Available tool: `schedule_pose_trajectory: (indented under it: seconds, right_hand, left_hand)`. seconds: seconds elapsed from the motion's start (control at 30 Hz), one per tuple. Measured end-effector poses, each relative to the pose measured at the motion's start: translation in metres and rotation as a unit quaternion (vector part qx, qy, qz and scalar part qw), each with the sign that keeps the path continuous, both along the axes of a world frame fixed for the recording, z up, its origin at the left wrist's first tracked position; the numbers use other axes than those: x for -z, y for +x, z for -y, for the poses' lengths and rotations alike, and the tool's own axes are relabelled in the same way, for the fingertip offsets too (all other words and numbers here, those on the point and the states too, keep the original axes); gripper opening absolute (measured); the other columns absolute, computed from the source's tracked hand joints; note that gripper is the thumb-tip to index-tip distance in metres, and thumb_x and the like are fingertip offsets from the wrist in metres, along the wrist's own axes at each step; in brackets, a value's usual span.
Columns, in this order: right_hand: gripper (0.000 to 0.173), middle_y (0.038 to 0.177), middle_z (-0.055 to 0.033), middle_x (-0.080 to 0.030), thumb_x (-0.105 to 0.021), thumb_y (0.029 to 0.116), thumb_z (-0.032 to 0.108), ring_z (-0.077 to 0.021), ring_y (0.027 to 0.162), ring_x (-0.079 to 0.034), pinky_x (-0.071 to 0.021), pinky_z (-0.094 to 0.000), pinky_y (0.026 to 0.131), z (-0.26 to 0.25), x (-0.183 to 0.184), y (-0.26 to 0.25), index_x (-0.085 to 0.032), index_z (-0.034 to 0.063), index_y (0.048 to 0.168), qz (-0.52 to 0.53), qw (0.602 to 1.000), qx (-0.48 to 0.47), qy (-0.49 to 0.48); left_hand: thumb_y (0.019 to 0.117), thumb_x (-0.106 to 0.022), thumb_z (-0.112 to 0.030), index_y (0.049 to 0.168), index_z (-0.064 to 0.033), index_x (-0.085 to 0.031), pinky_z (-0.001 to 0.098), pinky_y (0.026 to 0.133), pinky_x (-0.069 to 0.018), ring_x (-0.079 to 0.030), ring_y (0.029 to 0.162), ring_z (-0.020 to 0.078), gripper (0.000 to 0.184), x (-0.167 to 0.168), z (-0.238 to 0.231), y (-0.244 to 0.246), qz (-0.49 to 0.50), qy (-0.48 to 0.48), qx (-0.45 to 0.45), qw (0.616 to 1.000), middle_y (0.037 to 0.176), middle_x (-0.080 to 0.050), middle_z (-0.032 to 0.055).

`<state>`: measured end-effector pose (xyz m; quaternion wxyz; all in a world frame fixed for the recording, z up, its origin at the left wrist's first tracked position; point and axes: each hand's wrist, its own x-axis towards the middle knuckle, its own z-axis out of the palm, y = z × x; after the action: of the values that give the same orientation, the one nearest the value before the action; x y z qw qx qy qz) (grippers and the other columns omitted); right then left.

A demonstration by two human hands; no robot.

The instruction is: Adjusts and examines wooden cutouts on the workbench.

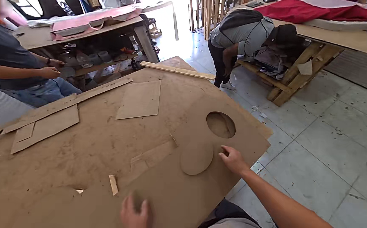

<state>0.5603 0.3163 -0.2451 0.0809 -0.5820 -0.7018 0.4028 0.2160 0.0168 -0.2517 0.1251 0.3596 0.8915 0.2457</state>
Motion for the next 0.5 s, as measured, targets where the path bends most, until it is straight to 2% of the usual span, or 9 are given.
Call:
schedule_pose_trajectory:
  seconds: [0.03, 0.1, 0.13, 0.17, 0.23, 0.3, 0.4, 0.43, 0.5]
  right_hand:
    - [0.053, 0.126, -0.0082, -0.069, -0.058, 0.1007, 0.04, -0.0199, 0.115, -0.067, -0.052, -0.0423, 0.105, 0.007, -0.001, -0.009, -0.059, 0.0113, 0.145, -0.011, 1.0, -0.007, -0.019]
    - [0.056, 0.127, -0.0066, -0.07, -0.059, 0.0997, 0.041, -0.0181, 0.115, -0.067, -0.0519, -0.0404, 0.105, 0.015, -0.003, -0.023, -0.056, 0.0109, 0.148, -0.028, 0.998, -0.006, -0.053]
    - [0.059, 0.128, -0.0064, -0.069, -0.059, 0.0997, 0.041, -0.0178, 0.115, -0.066, -0.0514, -0.0403, 0.105, 0.015, -0.005, -0.028, -0.054, 0.0106, 0.15, -0.034, 0.997, -0.002, -0.07]
    - [0.062, 0.128, -0.0067, -0.069, -0.059, 0.0993, 0.042, -0.0181, 0.116, -0.066, -0.0507, -0.0405, 0.106, 0.015, -0.006, -0.032, -0.052, 0.0101, 0.152, -0.037, 0.996, 0.002, -0.083]
    - [0.067, 0.132, -0.009, -0.066, -0.06, 0.0984, 0.042, -0.0198, 0.119, -0.063, -0.049, -0.0416, 0.107, 0.009, -0.006, -0.036, -0.047, 0.0099, 0.156, -0.032, 0.994, 0.004, -0.106]
    - [0.071, 0.139, -0.0116, -0.06, -0.062, 0.0963, 0.042, -0.0218, 0.125, -0.059, -0.0466, -0.0425, 0.109, 0.0, -0.003, -0.033, -0.043, 0.0114, 0.158, -0.045, 0.99, 0.016, -0.132]
    - [0.064, 0.149, -0.0124, -0.054, -0.069, 0.0932, 0.037, -0.0227, 0.134, -0.055, -0.047, -0.0433, 0.111, -0.026, 0.004, -0.023, -0.053, 0.0189, 0.153, -0.175, 0.971, 0.059, -0.15]
    - [0.066, 0.15, -0.011, -0.052, -0.071, 0.0908, 0.034, -0.021, 0.134, -0.055, -0.0492, -0.0417, 0.111, -0.036, 0.005, -0.021, -0.053, 0.0202, 0.153, -0.223, 0.96, 0.065, -0.158]
    - [0.077, 0.156, -0.0083, -0.048, -0.072, 0.0897, 0.03, -0.0176, 0.138, -0.052, -0.0478, -0.0399, 0.113, -0.055, 0.001, -0.014, -0.042, 0.0193, 0.16, -0.286, 0.936, 0.054, -0.199]
  left_hand:
    - [0.0961, -0.067, -0.033, 0.153, 0.0025, -0.045, 0.0597, 0.117, -0.0375, -0.044, 0.142, 0.0468, 0.07, 0.0, -0.039, 0.015, 0.03, 0.019, 0.038, 0.999, 0.152, -0.044, 0.0324]
    - [0.094, -0.069, -0.036, 0.153, -0.0019, -0.046, 0.0553, 0.108, -0.0484, -0.057, 0.128, 0.0408, 0.073, 0.0, -0.108, 0.045, 0.074, 0.021, 0.091, 0.993, 0.145, -0.052, 0.028]
    - [0.0932, -0.07, -0.039, 0.155, -0.0022, -0.044, 0.0531, 0.106, -0.0498, -0.059, 0.125, 0.0381, 0.076, -0.002, -0.138, 0.059, 0.093, 0.003, 0.108, 0.99, 0.144, -0.054, 0.0262]
    - [0.0926, -0.071, -0.043, 0.155, -0.0013, -0.043, 0.0518, 0.109, -0.0486, -0.058, 0.128, 0.0371, 0.08, -0.004, -0.163, 0.072, 0.106, -0.024, 0.118, 0.987, 0.144, -0.053, 0.0254]
    - [0.0914, -0.072, -0.046, 0.153, -0.0016, -0.048, 0.0484, 0.111, -0.0471, -0.056, 0.13, 0.0351, 0.079, -0.004, -0.198, 0.096, 0.097, -0.079, 0.116, 0.985, 0.141, -0.055, 0.0226]
    - [0.0897, -0.073, -0.04, 0.148, -0.0058, -0.055, 0.0481, 0.11, -0.0469, -0.055, 0.13, 0.0359, 0.07, 0.002, -0.213, 0.113, 0.104, -0.075, 0.08, 0.988, 0.139, -0.055, 0.0213]
    - [0.0876, -0.075, -0.033, 0.133, -0.0172, -0.07, 0.0571, 0.108, -0.0448, -0.052, 0.131, 0.0397, 0.049, 0.006, -0.218, 0.122, 0.179, 0.045, 0.028, 0.982, 0.141, -0.055, 0.0209]
    - [0.0873, -0.073, -0.032, 0.131, -0.0168, -0.071, 0.0561, 0.106, -0.0455, -0.053, 0.128, 0.0369, 0.046, 0.006, -0.221, 0.129, 0.203, 0.069, 0.012, 0.977, 0.141, -0.056, 0.0187]
    - [0.0905, -0.072, -0.026, 0.137, -0.0061, -0.064, 0.0489, 0.098, -0.0525, -0.062, 0.116, 0.0299, 0.051, 0.006, -0.225, 0.147, 0.267, 0.092, -0.035, 0.959, 0.137, -0.059, 0.0184]
